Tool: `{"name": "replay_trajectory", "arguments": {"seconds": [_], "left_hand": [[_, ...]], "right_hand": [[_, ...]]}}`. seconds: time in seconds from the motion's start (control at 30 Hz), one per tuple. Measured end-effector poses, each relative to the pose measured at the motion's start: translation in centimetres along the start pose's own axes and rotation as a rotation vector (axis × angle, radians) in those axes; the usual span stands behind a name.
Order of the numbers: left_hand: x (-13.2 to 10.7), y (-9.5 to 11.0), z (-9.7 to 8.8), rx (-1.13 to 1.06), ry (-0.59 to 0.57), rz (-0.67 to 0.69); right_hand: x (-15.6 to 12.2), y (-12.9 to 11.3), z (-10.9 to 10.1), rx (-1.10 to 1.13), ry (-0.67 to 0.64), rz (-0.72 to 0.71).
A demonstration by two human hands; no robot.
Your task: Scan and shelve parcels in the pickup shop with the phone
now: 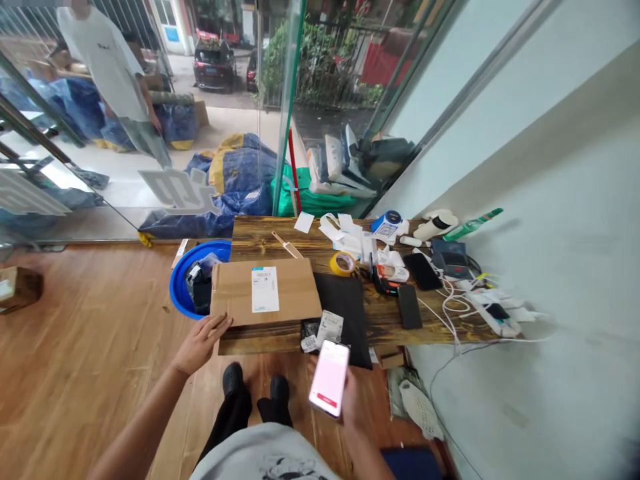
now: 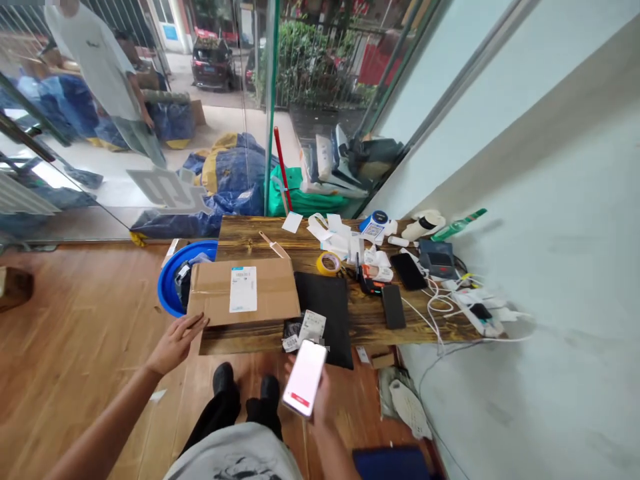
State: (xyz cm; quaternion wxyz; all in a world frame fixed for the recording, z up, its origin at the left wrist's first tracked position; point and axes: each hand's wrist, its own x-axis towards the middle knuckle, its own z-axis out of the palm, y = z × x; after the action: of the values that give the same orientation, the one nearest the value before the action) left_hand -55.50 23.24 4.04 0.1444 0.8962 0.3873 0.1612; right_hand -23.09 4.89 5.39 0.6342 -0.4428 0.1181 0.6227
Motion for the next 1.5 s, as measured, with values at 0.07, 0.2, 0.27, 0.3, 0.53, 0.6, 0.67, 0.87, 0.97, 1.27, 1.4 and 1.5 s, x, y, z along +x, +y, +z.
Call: {"name": "replay_trajectory", "arguments": {"seconds": [0.07, 0.2, 0.27, 0.3, 0.53, 0.6, 0.67, 0.87, 0.97, 1.27, 1.4, 1.5], "left_hand": [[0.1, 1.2, 0.1, 0.038, 0.107, -0.079], [5.2, 5.6, -0.2, 0.061, 0.171, -0.166], [7.9, 7.4, 0.3, 0.101, 0.171, -0.237], [8.9, 8.0, 0.8, 0.131, 0.183, -0.28], [9.9, 8.9, 2.3, 0.282, 0.172, -0.391], [9.9, 9.1, 2.1, 0.31, 0.125, -0.398], [10.1, 9.4, 1.7, 0.336, 0.078, -0.403], [10.9, 10.2, 1.2, 0.429, -0.039, -0.433], [11.0, 10.3, 1.1, 0.443, -0.056, -0.437], [11.3, 10.5, 1.3, 0.445, -0.057, -0.425], [11.3, 10.4, 1.2, 0.448, -0.056, -0.411], [11.3, 10.4, 1.1, 0.436, -0.066, -0.397]], "right_hand": [[-0.9, -2.2, -0.5, 0.015, 0.015, 0.011], [-0.7, -4.4, 3.1, 0.092, -0.01, 0.022], [0.3, -4.5, 5.9, 0.12, -0.041, 0.019], [1.0, -4.5, 7.2, 0.111, -0.067, 0.015], [5.7, -3.0, 11.1, -0.106, -0.252, -0.012], [6.5, -2.6, 10.7, -0.168, -0.229, -0.016], [7.0, -2.3, 10.3, -0.19, -0.213, -0.018], [7.3, -1.8, 9.9, -0.199, -0.226, -0.099], [7.3, -1.6, 9.9, -0.227, -0.247, -0.153], [7.3, -1.6, 9.8, -0.276, -0.285, -0.194], [7.2, -1.7, 10.0, -0.279, -0.278, -0.194], [7.3, -1.7, 10.0, -0.276, -0.273, -0.193]]}}
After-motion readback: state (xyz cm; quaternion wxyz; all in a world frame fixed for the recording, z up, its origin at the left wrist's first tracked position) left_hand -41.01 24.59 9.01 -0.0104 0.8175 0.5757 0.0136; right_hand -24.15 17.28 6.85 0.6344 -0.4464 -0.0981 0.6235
